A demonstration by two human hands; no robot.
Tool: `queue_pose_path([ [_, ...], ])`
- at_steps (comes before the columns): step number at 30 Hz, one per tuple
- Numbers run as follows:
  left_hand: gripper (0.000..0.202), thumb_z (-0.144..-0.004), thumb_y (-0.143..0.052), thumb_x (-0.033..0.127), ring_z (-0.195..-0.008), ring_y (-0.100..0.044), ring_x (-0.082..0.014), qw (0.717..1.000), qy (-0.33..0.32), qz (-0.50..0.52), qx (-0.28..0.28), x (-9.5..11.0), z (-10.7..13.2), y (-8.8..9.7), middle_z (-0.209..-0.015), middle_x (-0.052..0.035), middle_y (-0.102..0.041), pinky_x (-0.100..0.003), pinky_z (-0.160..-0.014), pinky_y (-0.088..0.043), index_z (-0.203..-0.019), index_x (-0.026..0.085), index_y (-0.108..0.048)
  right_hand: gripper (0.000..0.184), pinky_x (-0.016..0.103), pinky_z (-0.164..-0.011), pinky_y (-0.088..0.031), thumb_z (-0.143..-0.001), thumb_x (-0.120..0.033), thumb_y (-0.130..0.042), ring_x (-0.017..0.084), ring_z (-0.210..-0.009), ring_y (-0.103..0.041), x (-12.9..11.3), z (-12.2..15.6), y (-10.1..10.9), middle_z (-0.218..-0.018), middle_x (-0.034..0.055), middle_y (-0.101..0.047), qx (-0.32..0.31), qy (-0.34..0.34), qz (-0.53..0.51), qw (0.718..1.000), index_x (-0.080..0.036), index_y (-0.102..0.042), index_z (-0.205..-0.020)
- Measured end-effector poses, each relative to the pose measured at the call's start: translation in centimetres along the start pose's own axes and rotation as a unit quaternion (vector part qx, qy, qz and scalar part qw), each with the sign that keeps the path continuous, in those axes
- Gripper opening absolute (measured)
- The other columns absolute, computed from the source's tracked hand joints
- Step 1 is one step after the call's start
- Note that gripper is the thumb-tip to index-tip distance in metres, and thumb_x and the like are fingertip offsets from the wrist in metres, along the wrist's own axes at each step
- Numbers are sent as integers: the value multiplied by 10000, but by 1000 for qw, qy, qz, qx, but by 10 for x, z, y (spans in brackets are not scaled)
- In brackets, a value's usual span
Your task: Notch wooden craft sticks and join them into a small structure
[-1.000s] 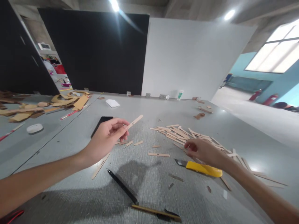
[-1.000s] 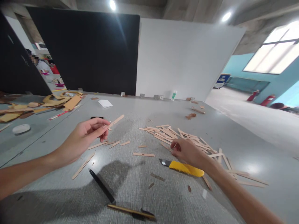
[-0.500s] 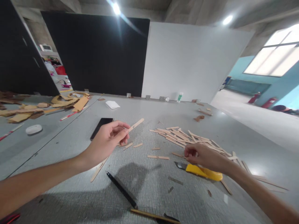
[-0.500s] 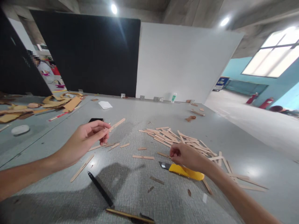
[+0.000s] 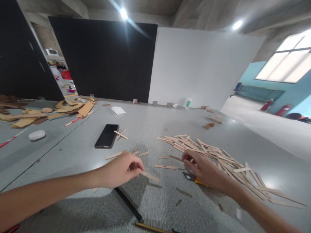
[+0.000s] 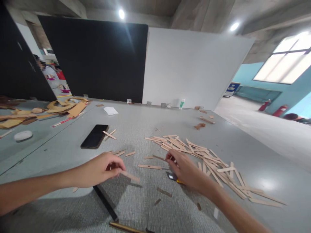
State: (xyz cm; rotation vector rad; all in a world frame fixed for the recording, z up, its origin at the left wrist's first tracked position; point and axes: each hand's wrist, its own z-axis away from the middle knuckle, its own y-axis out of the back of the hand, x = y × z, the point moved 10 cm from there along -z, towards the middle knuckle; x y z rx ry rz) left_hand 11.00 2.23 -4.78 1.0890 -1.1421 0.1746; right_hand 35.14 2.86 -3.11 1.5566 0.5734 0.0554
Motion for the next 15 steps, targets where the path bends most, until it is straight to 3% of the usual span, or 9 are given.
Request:
queue_pose_path([
  [4, 159, -907, -639, 140, -883, -645, -232, 996, -45, -72, 16, -2, 0, -12, -902, -60, -719, -347, -808, -462, -901, 188, -791, 176, 394, -872, -530, -1065, -145, -423, 243, -941, -640, -37, 1, -19, -1028, 91, -681, 23, 79, -7, 997, -221, -566, -994],
  [11, 183, -976, -640, 174, -892, -635, -235, 991, -71, -100, 53, -2, -4, -19, -942, -61, -680, -365, -831, -476, -1070, 193, -796, 238, 390, -776, -541, -1070, -66, -419, 238, -854, -602, -74, 16, -40, -969, 81, -647, 16, 160, 0, 987, -213, -557, -943],
  [15, 221, -971, -712, 225, -966, -648, -233, 991, -87, -89, 39, 2, -2, -29, -1005, -62, -680, -350, -861, -493, -1167, 234, -812, 249, 371, -798, -537, -1036, 9, -451, 229, -881, -603, -102, 29, -52, -1023, 70, -653, -17, 196, -2, 981, -212, -556, -991],
])
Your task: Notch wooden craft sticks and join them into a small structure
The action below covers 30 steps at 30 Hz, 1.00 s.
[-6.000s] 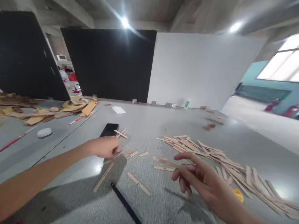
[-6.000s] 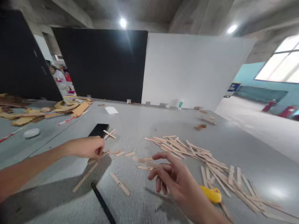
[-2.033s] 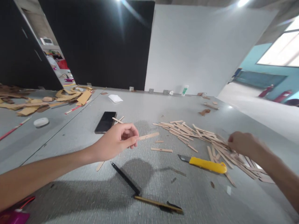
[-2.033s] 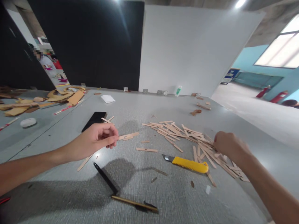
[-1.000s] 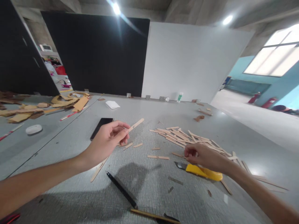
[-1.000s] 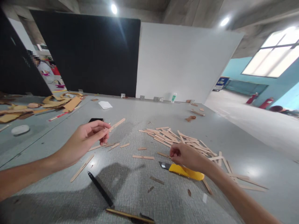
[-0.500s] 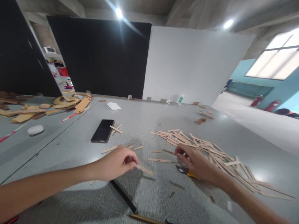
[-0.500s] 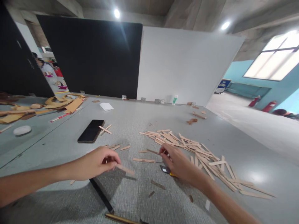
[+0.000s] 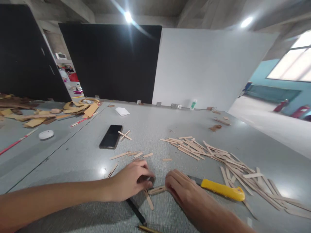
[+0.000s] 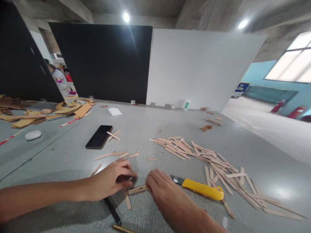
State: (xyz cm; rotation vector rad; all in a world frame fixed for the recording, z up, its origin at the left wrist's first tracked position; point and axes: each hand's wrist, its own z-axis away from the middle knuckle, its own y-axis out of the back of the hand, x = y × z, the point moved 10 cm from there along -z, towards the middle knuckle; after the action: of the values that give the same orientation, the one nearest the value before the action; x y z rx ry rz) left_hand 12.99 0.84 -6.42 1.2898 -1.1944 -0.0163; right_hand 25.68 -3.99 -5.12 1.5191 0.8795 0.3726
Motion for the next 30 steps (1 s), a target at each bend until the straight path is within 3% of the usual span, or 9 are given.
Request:
queue_pose_path([
  [4, 233, -891, -832, 267, -946, -648, -231, 1000, -2, 11, -5, 2, 1, -6, -995, -59, -686, -353, -868, -502, -1121, 228, -837, 273, 370, -767, -517, -1005, 31, -423, 231, -851, -593, -7, -1, 2, -1010, 76, -655, 6, 4, -18, 1000, -214, -543, -996],
  [9, 339, -832, -896, 380, -981, -646, -263, 1000, -1, 20, 5, 10, 1, -11, -977, -59, -689, -387, -902, -492, -1131, 232, -837, 177, 319, -667, -493, -1068, -118, -400, 189, -706, -590, 21, 0, 22, -850, 23, -633, 74, -82, -51, 993, -239, -495, -979],
  [14, 233, -974, -706, 276, -991, -625, -262, 1000, -7, 20, 15, 22, 4, -15, -988, -64, -681, -419, -942, -483, -1190, 228, -778, 161, 255, -532, -407, -1076, -220, -424, 149, -561, -504, 31, 0, 31, -670, -56, -554, 107, -151, -79, 980, -260, -498, -938],
  [16, 292, -959, -723, 353, -1026, -604, -287, 1000, -8, 14, 18, 25, 4, -17, -1040, -82, -671, -463, -972, -469, -1211, 207, -743, 156, 254, -530, -398, -1054, -236, -448, 146, -549, -492, 31, 0, 35, -648, -62, -544, 125, -167, -91, 974, -260, -510, -914],
  [19, 292, -836, -848, 415, -1057, -569, -314, 1000, -16, 5, 14, 27, 5, -22, -1073, -82, -648, -496, -996, -433, -1023, 207, -763, 151, 255, -526, -396, -1031, -245, -470, 149, -540, -502, 31, 2, 40, -630, -64, -541, 147, -178, -94, 968, -263, -521, -889],
  [21, 64, -898, -760, 267, -1032, -554, -291, 1000, -16, 10, 20, 25, 5, -22, -1005, -66, -638, -464, -974, -419, -872, 208, -753, 147, 254, -526, -405, -1026, -248, -479, 152, -544, -521, 29, 4, 43, -634, -63, -555, 156, -178, -99, 967, -265, -532, -889],
  [24, 160, -915, -611, 86, -998, -539, -266, 999, -10, 40, 33, 18, 8, -18, -926, -61, -628, -418, -931, -415, -836, 192, -700, 142, 253, -521, -419, -1019, -247, -492, 151, -543, -530, 24, 6, 48, -639, -62, -566, 168, -172, -97, 966, -265, -546, -889],
  [27, 103, -916, -602, 99, -984, -544, -251, 995, 5, 94, 38, 11, 11, -14, -956, -66, -633, -393, -907, -426, -865, 185, -626, 155, 251, -498, -432, -1024, -267, -499, 152, -536, -541, 16, 8, 55, -645, -55, -582, 173, -170, -101, 965, -268, -557, -880],
  [30, 98, -1001, -557, 224, -856, -578, -215, 983, 48, 175, 39, 5, 12, -11, -900, -55, -653, -350, -787, -446, -912, 193, -584, 171, 254, -484, -462, -1042, -308, -505, 162, -548, -594, 7, 13, 68, -665, -37, -622, 192, -171, -108, 960, -275, -579, -892],
])
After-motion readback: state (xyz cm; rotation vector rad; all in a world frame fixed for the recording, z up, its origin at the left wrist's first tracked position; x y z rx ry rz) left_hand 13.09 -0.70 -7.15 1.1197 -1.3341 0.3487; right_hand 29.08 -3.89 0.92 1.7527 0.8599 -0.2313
